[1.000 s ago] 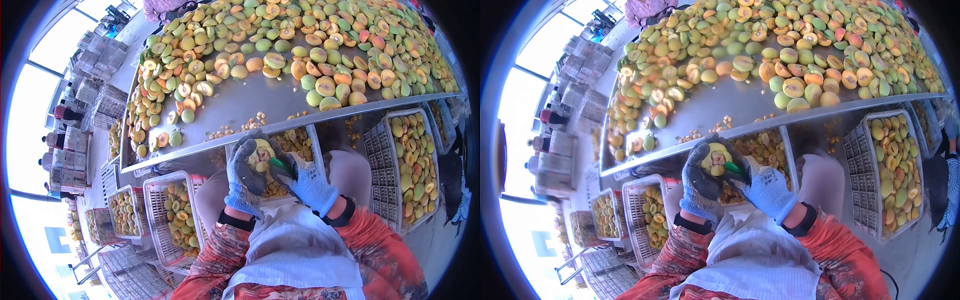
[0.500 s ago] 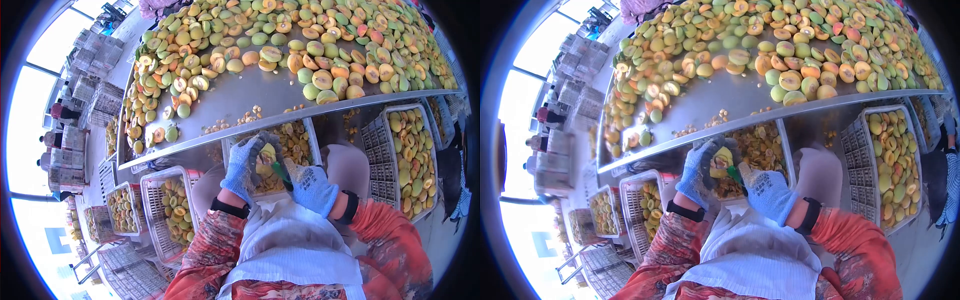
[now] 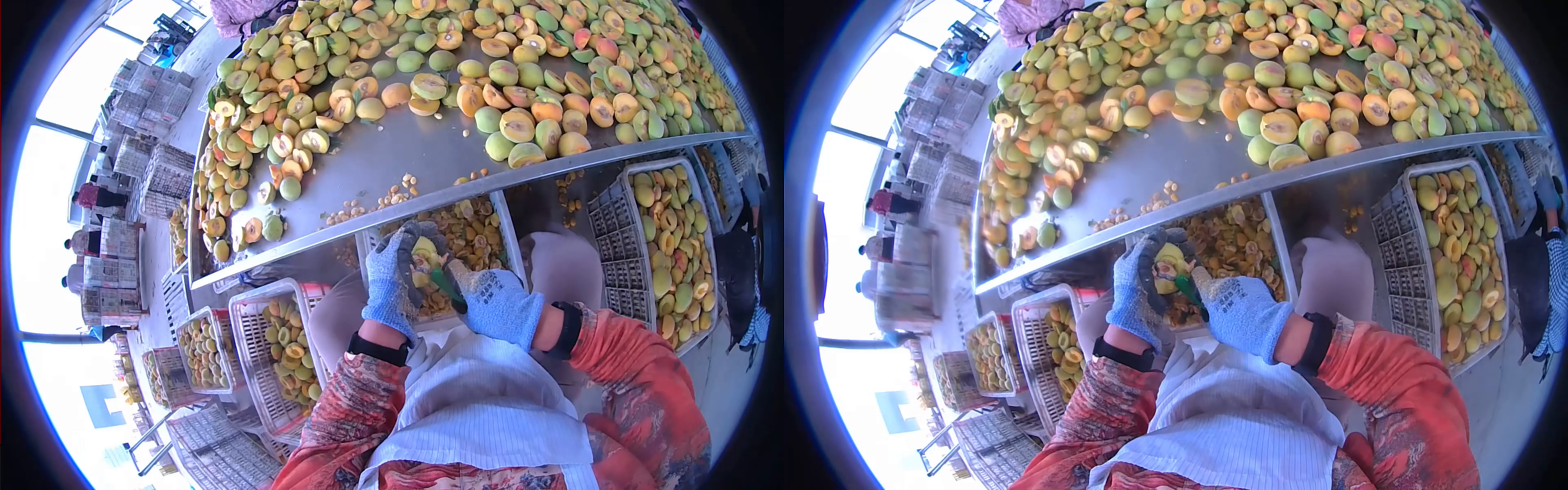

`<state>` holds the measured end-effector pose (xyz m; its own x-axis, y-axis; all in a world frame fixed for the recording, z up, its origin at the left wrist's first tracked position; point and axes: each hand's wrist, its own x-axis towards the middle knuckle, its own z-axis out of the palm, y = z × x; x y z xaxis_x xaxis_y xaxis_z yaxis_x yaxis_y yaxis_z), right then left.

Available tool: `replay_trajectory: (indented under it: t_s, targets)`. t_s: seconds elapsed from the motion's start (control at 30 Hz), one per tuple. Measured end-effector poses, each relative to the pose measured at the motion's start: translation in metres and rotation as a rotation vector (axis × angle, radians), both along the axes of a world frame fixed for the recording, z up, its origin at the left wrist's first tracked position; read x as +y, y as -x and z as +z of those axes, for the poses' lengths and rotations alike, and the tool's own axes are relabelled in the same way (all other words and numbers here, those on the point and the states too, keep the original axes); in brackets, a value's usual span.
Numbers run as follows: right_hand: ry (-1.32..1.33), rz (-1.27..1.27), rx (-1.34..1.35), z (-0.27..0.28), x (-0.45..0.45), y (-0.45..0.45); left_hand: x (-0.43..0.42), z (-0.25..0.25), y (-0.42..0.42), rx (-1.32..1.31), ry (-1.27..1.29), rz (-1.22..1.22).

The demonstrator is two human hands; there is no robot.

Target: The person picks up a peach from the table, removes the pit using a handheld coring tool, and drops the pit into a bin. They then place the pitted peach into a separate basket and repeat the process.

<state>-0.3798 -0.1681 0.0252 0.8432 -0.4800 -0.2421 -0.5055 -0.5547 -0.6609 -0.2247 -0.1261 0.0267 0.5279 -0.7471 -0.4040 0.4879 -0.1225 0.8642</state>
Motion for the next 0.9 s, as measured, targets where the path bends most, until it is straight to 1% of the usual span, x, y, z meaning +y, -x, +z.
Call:
replay_trajectory:
  t_s: [0.03,0.07,0.1,0.13,0.17,0.2,0.23,0.3,0.33,0.37,0.43,0.47,0.53,0.57,0.63,0.67,0.7,0.73,0.77,0.83,0.87,0.9]
  targets:
    - [-0.002,0.002,0.002,-0.008,0.003,-0.002,-0.003,0.000,0.000,0.152,-0.050,0.073]
    - [-0.006,-0.031,-0.183,-0.021,0.010,-0.004,-0.001,0.005,0.006,-0.116,0.017,0.062]
    - [-0.004,-0.062,-0.370,-0.029,0.012,-0.005,-0.001,0.003,0.009,-0.114,0.018,0.065]
    - [-0.004,-0.062,-0.370,-0.018,0.010,-0.005,0.000,0.000,0.012,-0.283,0.053,0.112]
    - [-0.400,-0.117,-0.343,0.004,0.005,-0.005,0.000,-0.002,0.012,-0.454,0.086,0.155]
    - [-0.799,-0.169,-0.305,0.019,0.001,-0.005,0.001,0.006,0.010,-0.417,0.070,0.087]
    - [-0.811,-0.172,-0.305,0.025,-0.004,-0.003,0.002,0.009,0.003,-0.419,0.058,0.083]
    - [-1.275,-0.143,-0.212,0.032,-0.017,0.001,-0.001,0.015,-0.012,-0.119,0.077,-0.158]
    - [-1.329,-0.166,-0.208,0.029,-0.017,0.000,-0.002,0.014,-0.016,-0.454,0.164,-0.261]
    - [-1.323,-0.167,-0.210,0.032,-0.020,0.000,-0.002,0.016,-0.019,-0.455,0.170,-0.261]
    - [-1.324,-0.127,-0.169,0.038,-0.024,-0.001,-0.001,0.023,-0.021,-0.001,0.147,-0.343]
    - [-1.322,-0.125,-0.168,0.037,-0.026,-0.002,-0.003,0.022,-0.022,-0.001,0.149,-0.341]
    - [-1.366,-0.153,-0.220,0.028,-0.024,-0.004,-0.007,0.015,-0.022,0.102,0.111,-0.251]
    - [-1.368,-0.157,-0.221,0.020,-0.022,-0.008,-0.008,0.006,-0.020,0.104,0.108,-0.254]
    - [-0.911,-0.151,-0.194,0.009,-0.017,-0.018,-0.010,-0.011,-0.018,-0.296,0.044,-0.113]
    - [-1.027,-0.186,-0.187,0.013,-0.020,-0.017,-0.011,-0.012,-0.018,-0.298,0.045,-0.121]
    - [-1.029,-0.193,-0.189,0.017,-0.022,-0.014,-0.011,-0.012,-0.017,-0.184,0.111,-0.088]
    - [-1.228,-0.200,-0.240,0.020,-0.023,-0.012,-0.009,-0.010,-0.016,-0.067,0.171,-0.046]
    - [-1.425,-0.207,-0.293,0.022,-0.024,-0.010,-0.010,-0.007,-0.015,-0.063,0.163,-0.045]
    - [-1.454,-0.219,-0.272,0.021,-0.026,-0.011,-0.012,0.001,-0.017,-0.024,0.171,-0.178]
    - [-1.380,-0.153,-0.202,0.017,-0.031,-0.013,-0.011,-0.007,-0.021,-0.115,0.122,-0.202]
    - [-1.314,-0.095,-0.130,0.012,-0.031,-0.013,-0.009,-0.006,-0.025,-0.106,0.114,-0.207]
